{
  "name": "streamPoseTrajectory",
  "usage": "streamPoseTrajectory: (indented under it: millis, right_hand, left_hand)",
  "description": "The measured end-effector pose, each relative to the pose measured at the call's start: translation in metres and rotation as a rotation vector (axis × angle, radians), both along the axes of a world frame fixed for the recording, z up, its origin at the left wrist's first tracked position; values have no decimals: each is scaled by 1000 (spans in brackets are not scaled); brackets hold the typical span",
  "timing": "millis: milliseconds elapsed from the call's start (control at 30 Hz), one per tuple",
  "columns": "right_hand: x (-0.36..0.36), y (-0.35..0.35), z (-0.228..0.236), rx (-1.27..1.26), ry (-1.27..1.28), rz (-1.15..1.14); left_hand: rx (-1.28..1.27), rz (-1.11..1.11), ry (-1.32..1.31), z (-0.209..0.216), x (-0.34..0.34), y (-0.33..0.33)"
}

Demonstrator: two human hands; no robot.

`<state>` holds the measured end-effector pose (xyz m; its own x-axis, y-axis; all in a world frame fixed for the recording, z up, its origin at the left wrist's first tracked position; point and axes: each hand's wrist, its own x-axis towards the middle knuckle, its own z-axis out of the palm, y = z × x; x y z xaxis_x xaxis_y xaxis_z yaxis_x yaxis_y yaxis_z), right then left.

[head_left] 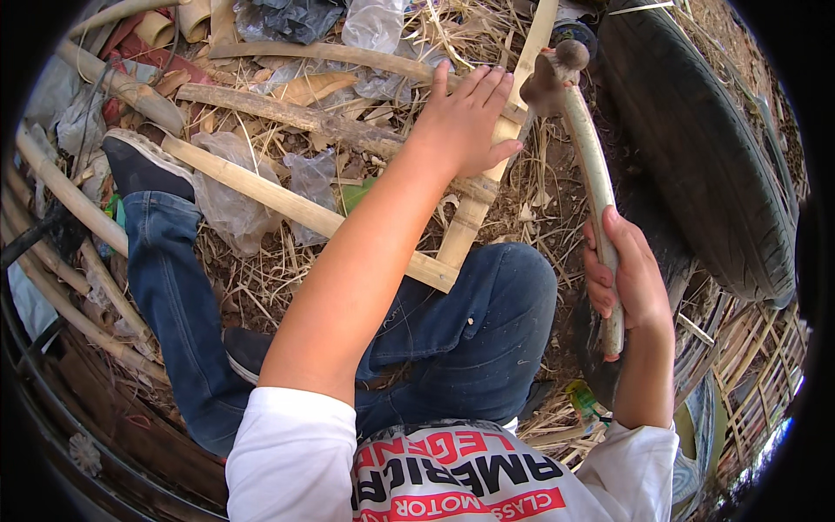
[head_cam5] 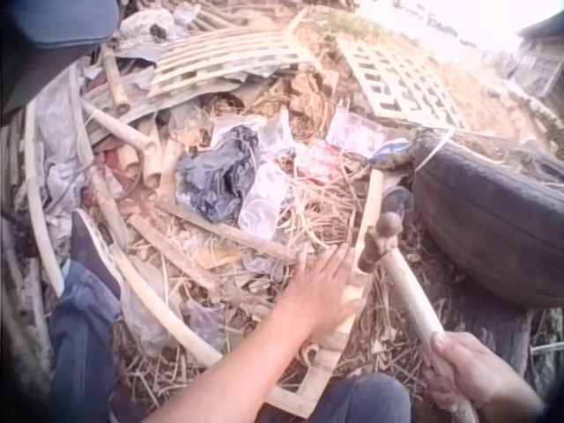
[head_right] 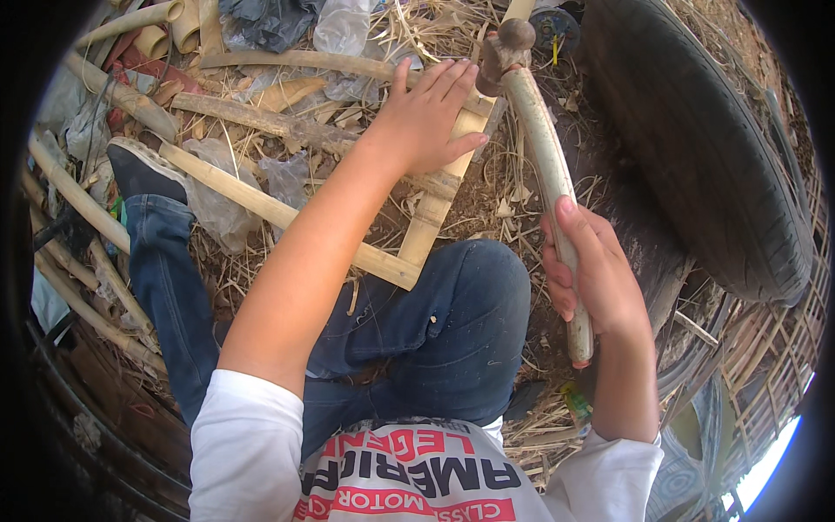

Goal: The person shaves a piece of wood using a machete and then hammers a small nail into the wood structure while sitting on the ground.

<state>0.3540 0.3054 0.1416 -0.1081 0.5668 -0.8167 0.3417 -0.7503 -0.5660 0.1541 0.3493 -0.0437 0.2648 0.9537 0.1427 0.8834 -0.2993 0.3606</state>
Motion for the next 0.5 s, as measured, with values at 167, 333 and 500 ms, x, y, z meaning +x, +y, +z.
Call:
streamPoseTrajectory:
  millis: [167, 333, 500]
  right_hand:
    - [0, 2, -2, 4, 54, -27]
    - [-5, 4, -14, -30, -23, 20]
    - [0, -5, -7, 74, 84, 1]
  left_hand:
    - [9, -2, -14, 0, -1, -1]
    - [11, -5, -23, -1, -1, 1]
    - [21, 2, -11, 0, 1, 0]
